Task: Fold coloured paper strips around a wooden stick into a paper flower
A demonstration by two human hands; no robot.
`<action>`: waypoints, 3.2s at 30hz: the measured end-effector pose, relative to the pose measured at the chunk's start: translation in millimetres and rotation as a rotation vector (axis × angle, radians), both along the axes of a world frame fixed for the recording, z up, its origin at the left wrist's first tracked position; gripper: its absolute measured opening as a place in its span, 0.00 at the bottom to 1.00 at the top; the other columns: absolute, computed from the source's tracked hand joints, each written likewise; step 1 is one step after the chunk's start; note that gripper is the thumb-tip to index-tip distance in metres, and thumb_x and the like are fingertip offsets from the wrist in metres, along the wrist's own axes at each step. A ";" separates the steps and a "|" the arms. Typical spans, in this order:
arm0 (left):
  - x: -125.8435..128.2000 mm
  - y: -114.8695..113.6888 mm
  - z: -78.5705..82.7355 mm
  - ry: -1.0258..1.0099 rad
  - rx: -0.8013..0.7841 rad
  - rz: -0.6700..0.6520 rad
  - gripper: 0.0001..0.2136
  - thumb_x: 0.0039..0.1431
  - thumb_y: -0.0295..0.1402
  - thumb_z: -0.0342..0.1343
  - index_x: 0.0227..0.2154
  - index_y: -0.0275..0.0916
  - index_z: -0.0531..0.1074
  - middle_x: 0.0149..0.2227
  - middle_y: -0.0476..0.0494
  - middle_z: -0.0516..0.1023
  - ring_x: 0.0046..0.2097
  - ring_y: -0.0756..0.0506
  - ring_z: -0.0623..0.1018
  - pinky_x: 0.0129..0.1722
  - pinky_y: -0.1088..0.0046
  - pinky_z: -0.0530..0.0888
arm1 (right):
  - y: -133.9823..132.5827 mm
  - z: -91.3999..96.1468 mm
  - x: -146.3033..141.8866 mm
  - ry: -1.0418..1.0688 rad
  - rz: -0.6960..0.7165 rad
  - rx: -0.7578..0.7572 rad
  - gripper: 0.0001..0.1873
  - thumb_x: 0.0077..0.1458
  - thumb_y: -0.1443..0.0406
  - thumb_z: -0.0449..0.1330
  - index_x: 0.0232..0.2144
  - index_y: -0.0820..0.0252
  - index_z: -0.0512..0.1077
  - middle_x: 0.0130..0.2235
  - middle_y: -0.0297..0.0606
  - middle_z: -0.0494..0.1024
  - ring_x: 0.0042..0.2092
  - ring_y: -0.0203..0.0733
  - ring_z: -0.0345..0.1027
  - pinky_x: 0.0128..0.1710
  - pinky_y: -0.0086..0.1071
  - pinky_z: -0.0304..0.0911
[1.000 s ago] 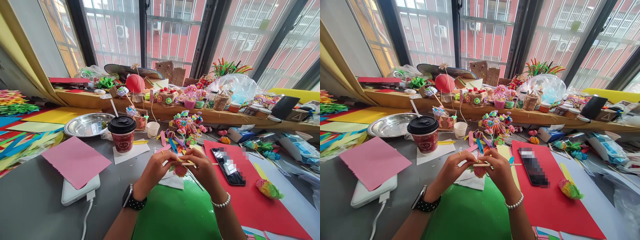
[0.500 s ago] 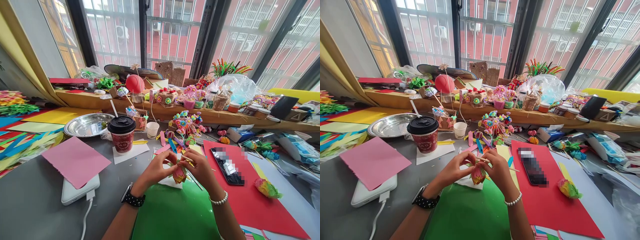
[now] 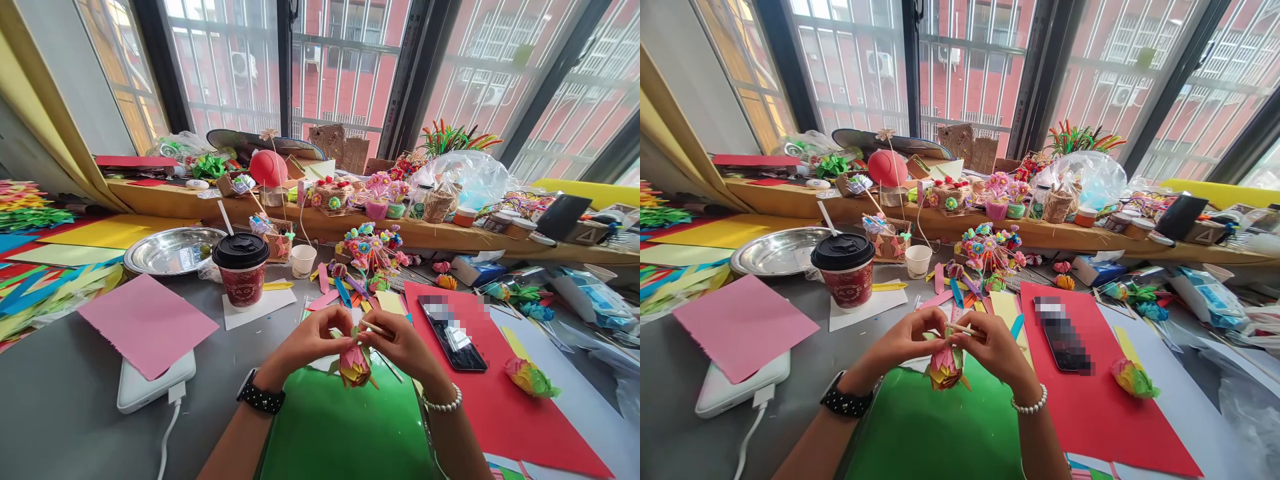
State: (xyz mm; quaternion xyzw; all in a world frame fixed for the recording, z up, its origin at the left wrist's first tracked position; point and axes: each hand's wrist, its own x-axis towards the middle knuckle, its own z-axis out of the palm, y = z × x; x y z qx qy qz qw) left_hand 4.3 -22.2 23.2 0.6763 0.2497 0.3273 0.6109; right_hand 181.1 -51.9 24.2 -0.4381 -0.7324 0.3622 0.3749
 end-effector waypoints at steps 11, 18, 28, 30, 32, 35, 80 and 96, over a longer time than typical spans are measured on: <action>-0.2 -0.8 1.1 -0.003 -0.026 0.039 0.10 0.44 0.34 0.57 0.28 0.36 0.64 0.29 0.50 0.65 0.33 0.52 0.67 0.31 0.77 0.65 | -0.4 -3.3 -2.5 0.031 -0.017 -0.028 0.12 0.49 0.57 0.54 0.29 0.61 0.63 0.24 0.29 0.60 0.22 0.28 0.48 0.19 0.23 0.46; -1.8 2.9 -1.6 -0.029 -0.021 -0.004 0.09 0.45 0.33 0.56 0.28 0.35 0.64 0.30 0.49 0.65 0.34 0.51 0.67 0.32 0.76 0.65 | 2.3 -5.1 -3.6 0.073 0.002 -0.074 0.12 0.49 0.58 0.54 0.28 0.62 0.62 0.20 0.27 0.56 0.20 0.27 0.45 0.17 0.23 0.43; 0.0 4.0 -4.8 -0.001 -0.006 0.049 0.11 0.43 0.34 0.58 0.28 0.35 0.64 0.29 0.50 0.65 0.32 0.52 0.67 0.30 0.77 0.65 | 3.1 -5.6 -3.8 0.077 -0.007 -0.060 0.13 0.48 0.57 0.55 0.27 0.62 0.63 0.21 0.28 0.58 0.21 0.27 0.46 0.17 0.23 0.44; -0.3 3.9 -5.1 -0.015 -0.004 0.042 0.10 0.44 0.34 0.57 0.28 0.36 0.64 0.29 0.50 0.65 0.32 0.52 0.67 0.31 0.77 0.65 | 3.5 -5.8 -4.0 0.087 -0.005 -0.070 0.12 0.47 0.58 0.56 0.27 0.62 0.62 0.22 0.28 0.58 0.21 0.27 0.47 0.17 0.23 0.45; -0.7 3.5 -5.1 -0.037 -0.003 0.026 0.10 0.44 0.33 0.57 0.28 0.35 0.64 0.29 0.50 0.65 0.33 0.52 0.67 0.32 0.77 0.65 | 3.6 -5.9 -4.1 0.098 -0.007 -0.080 0.12 0.47 0.57 0.56 0.27 0.62 0.62 0.22 0.28 0.59 0.22 0.27 0.49 0.18 0.23 0.47; -1.2 2.4 -4.2 -0.053 -0.014 0.019 0.09 0.45 0.33 0.57 0.28 0.35 0.64 0.30 0.49 0.65 0.33 0.52 0.67 0.32 0.77 0.65 | 3.2 -5.6 -4.2 0.119 -0.013 -0.090 0.13 0.47 0.57 0.56 0.28 0.62 0.62 0.24 0.30 0.62 0.23 0.28 0.52 0.19 0.23 0.51; -2.1 3.5 -2.3 0.134 0.149 0.140 0.09 0.46 0.37 0.55 0.27 0.35 0.68 0.27 0.48 0.71 0.32 0.50 0.71 0.35 0.73 0.70 | 2.8 -3.4 -3.3 -0.123 -0.080 0.149 0.05 0.49 0.64 0.54 0.27 0.61 0.66 0.24 0.30 0.65 0.22 0.29 0.50 0.18 0.24 0.46; 0.4 5.1 -4.2 0.209 0.257 0.226 0.07 0.47 0.34 0.54 0.26 0.34 0.70 0.28 0.47 0.74 0.32 0.49 0.74 0.36 0.74 0.71 | 2.7 -2.5 -4.1 -0.267 -0.169 0.252 0.04 0.49 0.65 0.55 0.26 0.59 0.67 0.24 0.31 0.69 0.25 0.32 0.58 0.22 0.25 0.50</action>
